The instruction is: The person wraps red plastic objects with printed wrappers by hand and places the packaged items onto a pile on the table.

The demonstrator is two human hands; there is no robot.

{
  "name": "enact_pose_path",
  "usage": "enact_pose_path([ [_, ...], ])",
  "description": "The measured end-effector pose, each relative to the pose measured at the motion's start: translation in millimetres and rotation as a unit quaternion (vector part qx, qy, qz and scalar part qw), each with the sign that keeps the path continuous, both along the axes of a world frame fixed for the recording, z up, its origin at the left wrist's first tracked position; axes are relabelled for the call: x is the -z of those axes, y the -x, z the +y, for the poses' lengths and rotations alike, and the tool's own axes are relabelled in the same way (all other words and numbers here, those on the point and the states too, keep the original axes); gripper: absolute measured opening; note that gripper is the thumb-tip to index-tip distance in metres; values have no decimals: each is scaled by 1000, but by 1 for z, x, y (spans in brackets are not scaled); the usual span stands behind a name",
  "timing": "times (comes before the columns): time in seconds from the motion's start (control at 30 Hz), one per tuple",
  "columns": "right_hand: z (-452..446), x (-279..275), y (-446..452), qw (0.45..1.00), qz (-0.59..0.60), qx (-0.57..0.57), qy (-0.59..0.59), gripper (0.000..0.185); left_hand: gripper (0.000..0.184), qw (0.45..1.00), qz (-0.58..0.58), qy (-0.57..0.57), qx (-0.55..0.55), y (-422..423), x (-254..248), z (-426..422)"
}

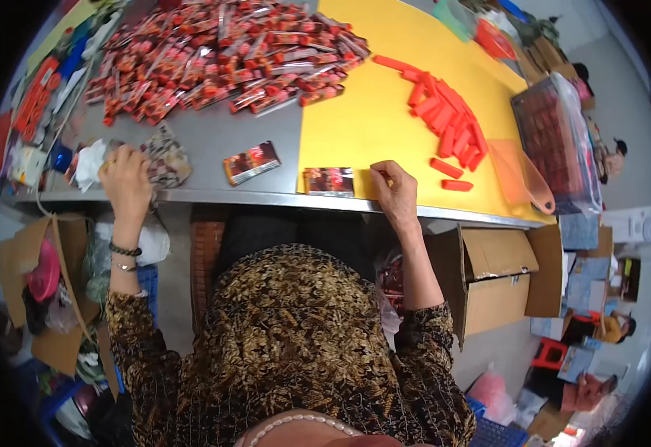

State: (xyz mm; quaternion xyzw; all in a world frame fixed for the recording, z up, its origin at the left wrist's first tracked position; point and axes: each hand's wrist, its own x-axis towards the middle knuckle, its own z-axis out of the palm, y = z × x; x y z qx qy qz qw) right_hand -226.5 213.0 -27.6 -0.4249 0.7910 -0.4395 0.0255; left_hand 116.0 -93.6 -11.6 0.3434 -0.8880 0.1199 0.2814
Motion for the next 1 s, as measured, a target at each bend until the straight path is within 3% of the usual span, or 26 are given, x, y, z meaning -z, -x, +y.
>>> enact_pose_path([
  [0.2,40,-17,60,996,57,67,14,6,14,999,-1,-38,-37,1,-3,0],
  [0.33,38,-34,99,991,5,132,1,8,34,996,54,-52,51,40,-32,37],
  [0.4,24,-38,113,990,11,137,-18,10,34,987,61,-84,125,67,-50,60],
  [0.6,-49,-36,154,965,253,60,-33,22,36,919,14,-221,325,120,-61,107],
  [0.73,-96,-26,190,941,305,64,-132,36,38,884,-19,-272,379,145,-50,131],
  [1.0,-150,-19,223,887,318,89,-321,53,32,885,-42,-303,352,171,-31,142],
])
